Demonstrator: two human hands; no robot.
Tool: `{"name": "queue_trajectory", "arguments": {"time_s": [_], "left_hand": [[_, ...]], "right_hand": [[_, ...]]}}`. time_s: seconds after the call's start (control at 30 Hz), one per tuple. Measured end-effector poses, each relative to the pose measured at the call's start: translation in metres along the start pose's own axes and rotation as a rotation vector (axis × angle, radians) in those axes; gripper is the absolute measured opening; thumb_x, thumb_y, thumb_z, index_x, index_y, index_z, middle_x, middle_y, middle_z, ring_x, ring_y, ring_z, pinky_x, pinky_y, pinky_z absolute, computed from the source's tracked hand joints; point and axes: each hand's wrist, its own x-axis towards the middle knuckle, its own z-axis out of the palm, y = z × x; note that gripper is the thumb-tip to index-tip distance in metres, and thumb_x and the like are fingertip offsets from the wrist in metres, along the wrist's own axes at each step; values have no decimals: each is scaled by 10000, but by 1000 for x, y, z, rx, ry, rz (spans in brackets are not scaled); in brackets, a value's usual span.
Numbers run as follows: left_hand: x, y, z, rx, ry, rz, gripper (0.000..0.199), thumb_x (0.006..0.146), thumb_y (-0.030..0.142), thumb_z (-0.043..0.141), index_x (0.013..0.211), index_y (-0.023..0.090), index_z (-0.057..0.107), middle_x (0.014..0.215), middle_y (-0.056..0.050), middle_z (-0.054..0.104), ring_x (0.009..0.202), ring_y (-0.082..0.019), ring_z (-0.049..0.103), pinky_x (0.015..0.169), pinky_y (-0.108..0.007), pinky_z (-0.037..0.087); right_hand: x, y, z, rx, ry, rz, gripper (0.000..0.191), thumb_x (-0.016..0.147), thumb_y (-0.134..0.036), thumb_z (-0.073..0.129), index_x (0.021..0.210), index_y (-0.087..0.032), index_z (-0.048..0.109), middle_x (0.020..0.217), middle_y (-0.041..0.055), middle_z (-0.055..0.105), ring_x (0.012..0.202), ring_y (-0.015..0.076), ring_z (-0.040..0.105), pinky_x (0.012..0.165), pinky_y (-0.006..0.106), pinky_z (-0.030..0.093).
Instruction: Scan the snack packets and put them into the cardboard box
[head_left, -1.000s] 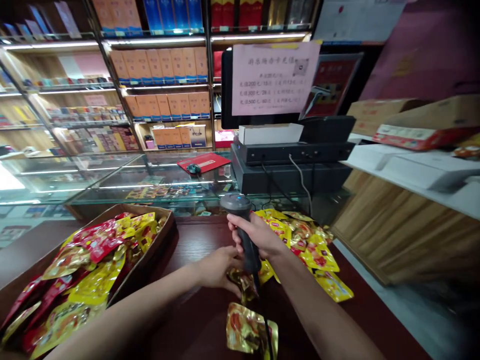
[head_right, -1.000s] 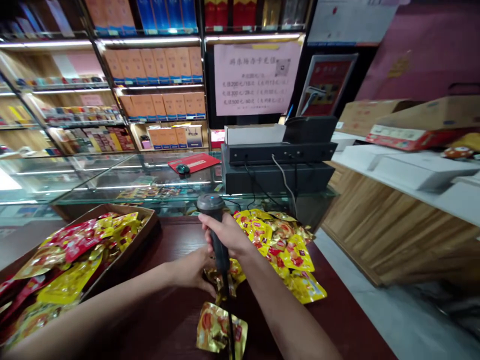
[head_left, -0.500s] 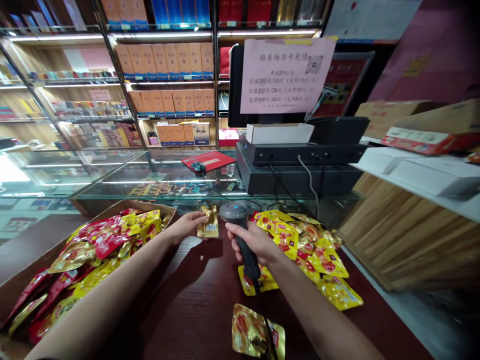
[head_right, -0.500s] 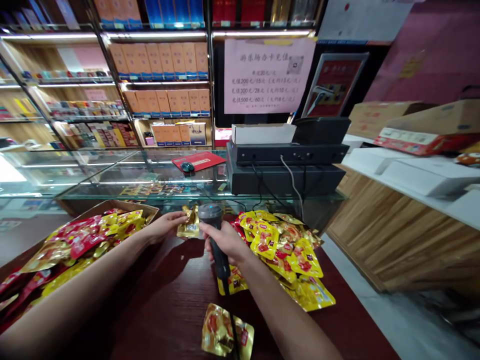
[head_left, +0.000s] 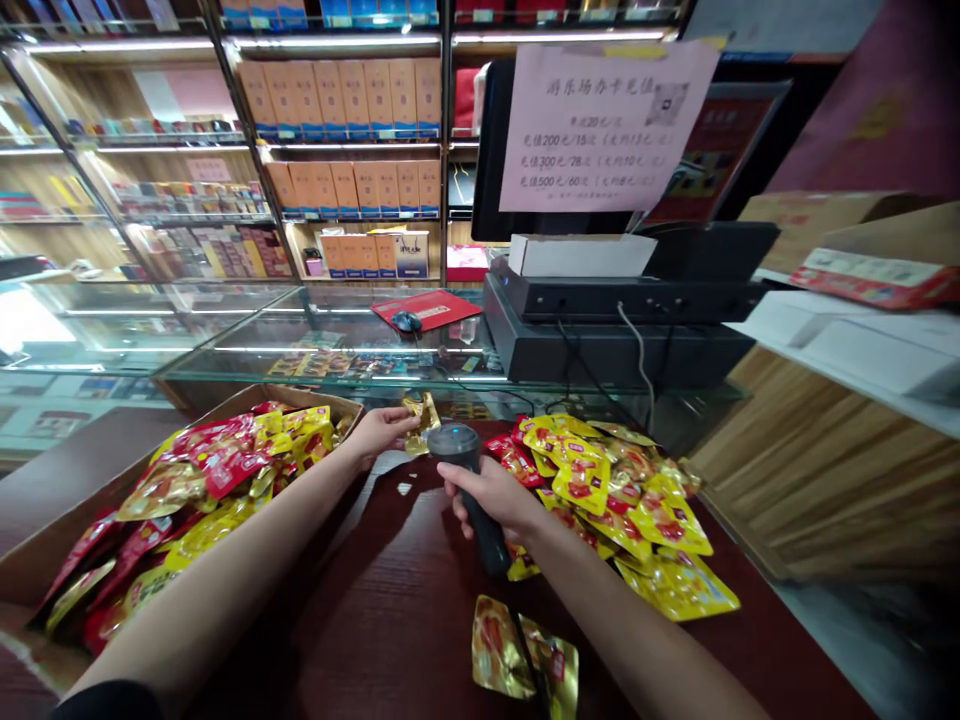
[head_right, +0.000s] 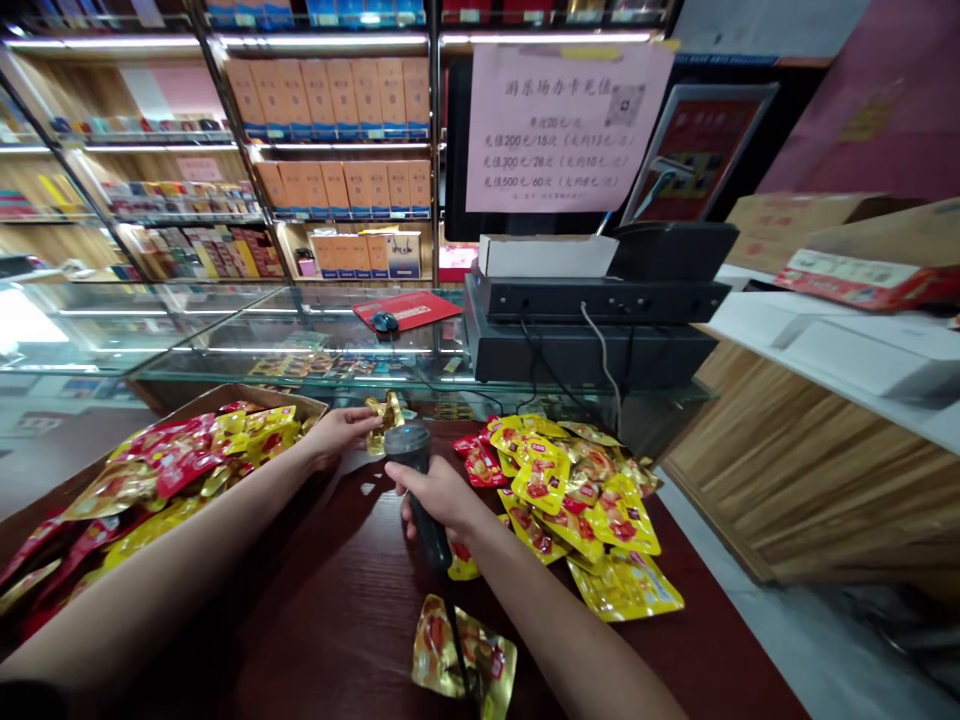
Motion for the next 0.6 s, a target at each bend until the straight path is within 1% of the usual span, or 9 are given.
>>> {"name": "queue_trajectory", "arguments": {"time_s": [0.07, 0.13, 0.2, 0.3, 0.47, 0.6], "left_hand": [[-1, 1, 1, 50, 22, 36, 555, 535, 450, 819, 960, 114, 701, 885, -72, 716, 742, -165, 636, 622, -245, 467], [-2, 1, 1, 72, 3, 55, 540, 547, 448, 809, 956, 114, 698, 843, -62, 716, 712, -160, 629, 607, -244, 458], [-2, 1, 1, 84, -17, 61, 495, 573, 434, 790, 941, 116, 697, 802, -49, 713, 691, -153, 621, 597, -237, 448], [-2, 1, 0, 129, -2, 75, 426, 594, 399, 770, 902, 113, 698, 768, -38, 706, 670, -141, 606, 569, -218, 423], [2, -4, -3, 157, -31, 75, 408, 604, 369, 744, 924, 119, 699, 804, -39, 712, 676, -140, 605, 544, -204, 391], [5, -8, -5, 191, -38, 82, 383, 604, 365, 740, 893, 118, 698, 779, -36, 705, 658, -132, 595, 521, -193, 361]], "right_hand": [[2, 3, 2, -7, 4, 7, 313, 818, -446, 582, 687, -176, 494, 414, -48, 510, 306, 90, 466, 313, 194, 399], [3, 6, 5, -11, 3, 17, 288, 819, -415, 572, 680, -178, 485, 409, -47, 511, 301, 93, 471, 309, 189, 389], [4, 7, 7, -12, 5, 32, 248, 812, -366, 563, 673, -178, 481, 400, -48, 510, 288, 93, 466, 301, 185, 379], [4, 8, 11, -10, 20, 36, 204, 799, -314, 547, 666, -173, 484, 394, -49, 509, 282, 88, 461, 295, 173, 365], [4, 10, 12, 3, 22, 24, 201, 790, -311, 545, 660, -172, 480, 398, -51, 507, 285, 84, 459, 298, 172, 371], [4, 11, 12, -5, 12, 25, 210, 794, -317, 550, 660, -173, 476, 397, -51, 505, 286, 84, 460, 301, 172, 369]]}}
